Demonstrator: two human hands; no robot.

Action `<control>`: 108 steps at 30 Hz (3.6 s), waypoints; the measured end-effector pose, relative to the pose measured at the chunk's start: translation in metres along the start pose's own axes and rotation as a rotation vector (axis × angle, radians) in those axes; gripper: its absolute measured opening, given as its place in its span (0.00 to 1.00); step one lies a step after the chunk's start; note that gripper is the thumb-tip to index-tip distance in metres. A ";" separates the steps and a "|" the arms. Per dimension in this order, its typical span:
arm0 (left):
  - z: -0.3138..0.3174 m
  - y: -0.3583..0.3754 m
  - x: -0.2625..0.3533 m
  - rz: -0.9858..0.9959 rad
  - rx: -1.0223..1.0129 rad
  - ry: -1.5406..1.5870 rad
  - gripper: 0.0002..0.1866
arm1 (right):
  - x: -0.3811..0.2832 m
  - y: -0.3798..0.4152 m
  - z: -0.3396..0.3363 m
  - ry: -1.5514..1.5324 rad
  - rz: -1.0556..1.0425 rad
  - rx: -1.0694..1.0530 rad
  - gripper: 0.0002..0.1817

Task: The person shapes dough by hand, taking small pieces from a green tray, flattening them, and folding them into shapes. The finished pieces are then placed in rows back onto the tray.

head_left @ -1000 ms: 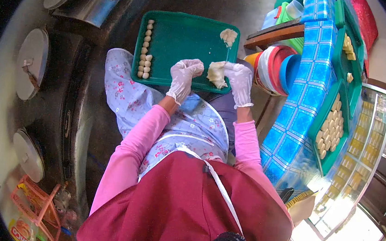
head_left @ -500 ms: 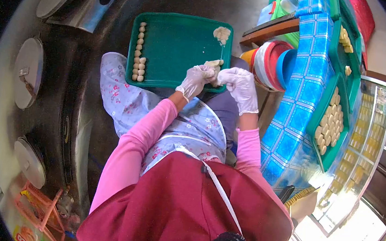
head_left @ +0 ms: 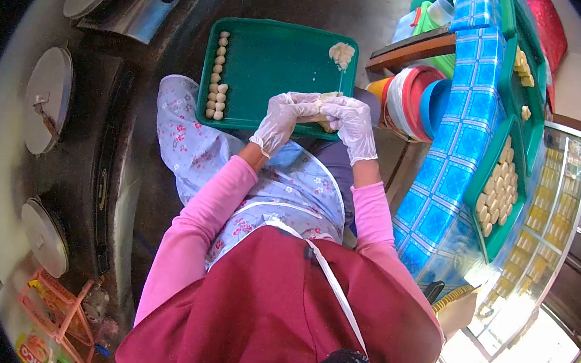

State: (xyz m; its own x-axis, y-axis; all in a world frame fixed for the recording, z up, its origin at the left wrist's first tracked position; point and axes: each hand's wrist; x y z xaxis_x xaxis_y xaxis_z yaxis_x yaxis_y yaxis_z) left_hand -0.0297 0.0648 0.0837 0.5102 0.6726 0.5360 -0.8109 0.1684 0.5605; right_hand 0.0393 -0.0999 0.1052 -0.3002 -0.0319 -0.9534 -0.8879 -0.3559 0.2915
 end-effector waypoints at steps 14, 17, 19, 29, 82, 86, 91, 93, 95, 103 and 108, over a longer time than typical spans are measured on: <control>-0.024 -0.047 -0.044 -0.086 -0.042 0.197 0.10 | 0.035 0.011 -0.025 1.500 -0.625 -0.156 0.08; 0.006 -0.048 -0.049 -0.131 -0.041 0.271 0.08 | 0.061 0.015 -0.029 1.497 -0.932 -0.029 0.07; 0.004 -0.059 -0.058 -0.107 -0.027 0.256 0.08 | 0.041 0.019 -0.025 1.514 -0.655 -0.103 0.07; -0.001 -0.063 -0.056 -0.067 -0.198 0.273 0.15 | -0.019 0.030 -0.026 -0.219 -0.051 -0.015 0.06; -0.052 0.049 0.018 0.646 0.535 0.139 0.31 | 0.032 -0.068 0.149 0.029 -0.077 -0.131 0.23; -0.093 0.079 0.031 0.770 0.710 0.251 0.24 | 0.060 -0.084 0.191 0.177 -0.205 -0.164 0.10; -0.107 0.102 0.045 0.716 0.805 0.297 0.23 | 0.079 -0.086 0.218 0.654 -0.536 -0.111 0.07; -0.113 0.094 0.042 0.754 0.758 0.340 0.23 | 0.080 -0.086 0.218 0.769 -0.517 -0.178 0.10; -0.112 0.088 0.039 0.703 0.728 0.322 0.23 | 0.079 -0.082 0.221 0.705 -0.614 -0.056 0.11; -0.068 0.073 0.034 0.241 0.419 0.211 0.20 | 0.007 -0.090 0.024 1.218 -0.589 -0.253 0.14; -0.021 0.019 -0.001 -0.211 -0.029 0.166 0.17 | 0.009 -0.064 -0.013 1.361 -0.631 -0.550 0.10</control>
State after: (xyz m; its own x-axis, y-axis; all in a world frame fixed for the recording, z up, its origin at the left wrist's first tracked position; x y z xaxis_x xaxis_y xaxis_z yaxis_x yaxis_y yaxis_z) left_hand -0.0512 0.0825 0.0805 0.6168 0.7290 0.2968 -0.7006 0.3366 0.6291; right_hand 0.0980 -0.0895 0.0765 0.8379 -0.4197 -0.3491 -0.4248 -0.9029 0.0657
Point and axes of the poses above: each hand's wrist, its own y-axis away from the middle knuckle, its own z-axis out of the palm, x = y × z, and after that the axes turned 13 degrees about -z, right-handed
